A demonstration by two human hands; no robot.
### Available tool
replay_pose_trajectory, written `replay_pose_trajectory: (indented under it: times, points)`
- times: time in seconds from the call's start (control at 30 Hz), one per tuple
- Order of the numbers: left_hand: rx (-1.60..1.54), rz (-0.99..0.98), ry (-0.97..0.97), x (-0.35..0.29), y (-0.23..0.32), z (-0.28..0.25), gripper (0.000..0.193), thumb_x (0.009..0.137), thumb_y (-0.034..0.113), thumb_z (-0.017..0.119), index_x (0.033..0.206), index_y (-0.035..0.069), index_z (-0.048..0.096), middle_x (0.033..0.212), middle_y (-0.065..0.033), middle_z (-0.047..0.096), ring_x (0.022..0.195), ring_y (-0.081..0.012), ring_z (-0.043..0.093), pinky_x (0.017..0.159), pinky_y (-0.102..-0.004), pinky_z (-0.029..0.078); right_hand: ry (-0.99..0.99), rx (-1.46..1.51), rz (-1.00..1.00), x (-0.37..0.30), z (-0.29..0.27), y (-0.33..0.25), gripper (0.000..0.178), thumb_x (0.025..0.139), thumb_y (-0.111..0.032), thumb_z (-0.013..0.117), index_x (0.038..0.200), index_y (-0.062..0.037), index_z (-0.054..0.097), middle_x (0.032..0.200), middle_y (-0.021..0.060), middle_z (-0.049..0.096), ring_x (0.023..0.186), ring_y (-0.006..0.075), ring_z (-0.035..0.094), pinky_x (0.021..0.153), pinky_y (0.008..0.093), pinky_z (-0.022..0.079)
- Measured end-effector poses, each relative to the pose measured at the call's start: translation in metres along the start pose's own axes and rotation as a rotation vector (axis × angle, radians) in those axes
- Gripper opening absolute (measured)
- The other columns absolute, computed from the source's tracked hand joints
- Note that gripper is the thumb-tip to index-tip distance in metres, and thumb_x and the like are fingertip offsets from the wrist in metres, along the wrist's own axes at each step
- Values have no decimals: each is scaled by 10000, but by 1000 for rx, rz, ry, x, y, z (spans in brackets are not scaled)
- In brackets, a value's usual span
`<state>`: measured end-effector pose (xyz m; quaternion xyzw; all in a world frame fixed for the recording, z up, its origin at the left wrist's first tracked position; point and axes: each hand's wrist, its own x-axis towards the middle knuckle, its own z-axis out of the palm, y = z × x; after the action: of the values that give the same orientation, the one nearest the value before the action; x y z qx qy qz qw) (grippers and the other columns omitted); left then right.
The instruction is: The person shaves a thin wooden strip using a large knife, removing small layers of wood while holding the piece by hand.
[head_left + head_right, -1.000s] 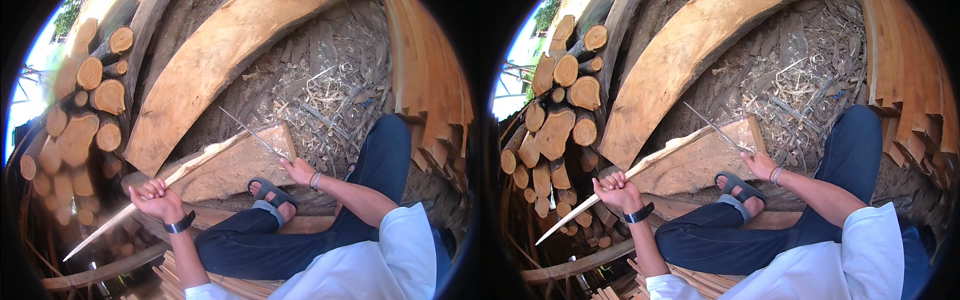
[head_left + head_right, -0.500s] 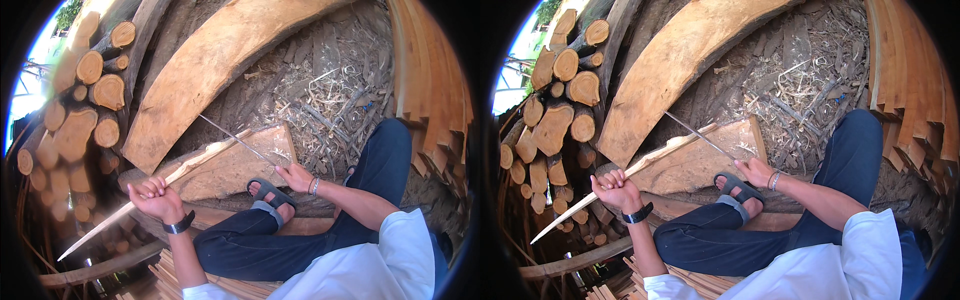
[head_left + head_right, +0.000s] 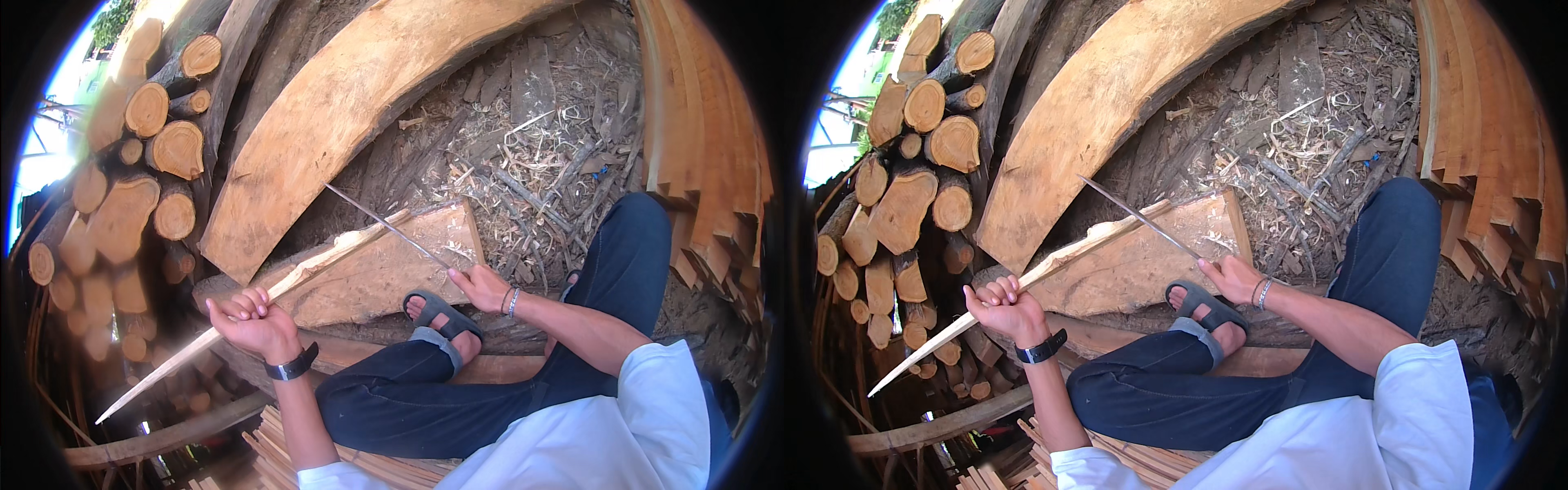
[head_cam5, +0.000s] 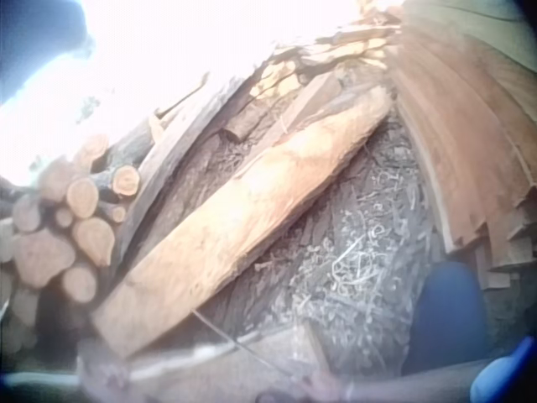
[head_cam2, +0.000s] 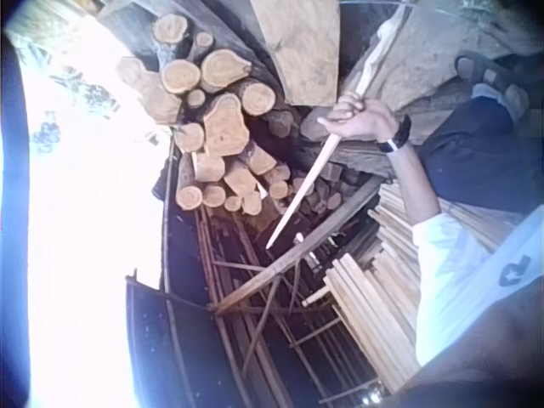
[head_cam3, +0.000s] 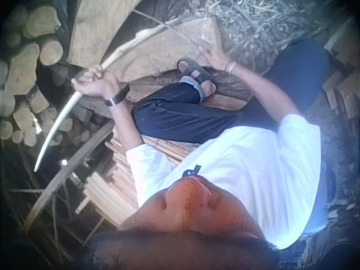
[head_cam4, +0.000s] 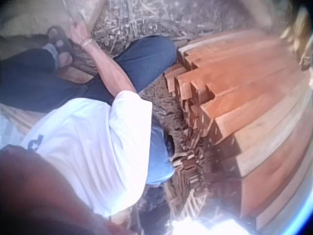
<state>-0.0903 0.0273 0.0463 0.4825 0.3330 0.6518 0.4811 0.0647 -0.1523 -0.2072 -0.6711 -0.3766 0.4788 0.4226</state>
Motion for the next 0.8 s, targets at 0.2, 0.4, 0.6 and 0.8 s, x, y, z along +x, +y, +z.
replay_pose_trajectory:
  times: [0.2,0.4,0.6,0.8]
  points:
    - [-7,-4,66,-3,3,4,490,979,329,382,543,148,249,461,10,238,410,-113,217,469,-277,245,-42,-25,121,4,1,7,742,933,-536,398,575,107,487,492,275,438,475,357,509,537,473,420]
    - [10,4,17,1,0,1,487,980,332,380,547,147,255,462,9,236,412,-114,219,474,-275,247,-7,25,16,2,-3,1,772,927,-563,387,567,113,489,483,254,456,474,341,511,539,458,432]
    - [-21,-19,65,-1,3,2,489,979,330,385,546,145,255,462,6,236,415,-114,222,471,-276,242,-23,4,100,5,0,7,791,924,-577,379,550,112,475,487,254,459,471,338,525,532,465,433]
    - [11,5,40,-1,0,3,481,978,330,391,553,146,259,466,5,245,418,-116,221,474,-275,247,-61,-7,153,3,-6,3,807,919,-597,365,560,116,488,518,264,502,516,373,577,550,477,448]
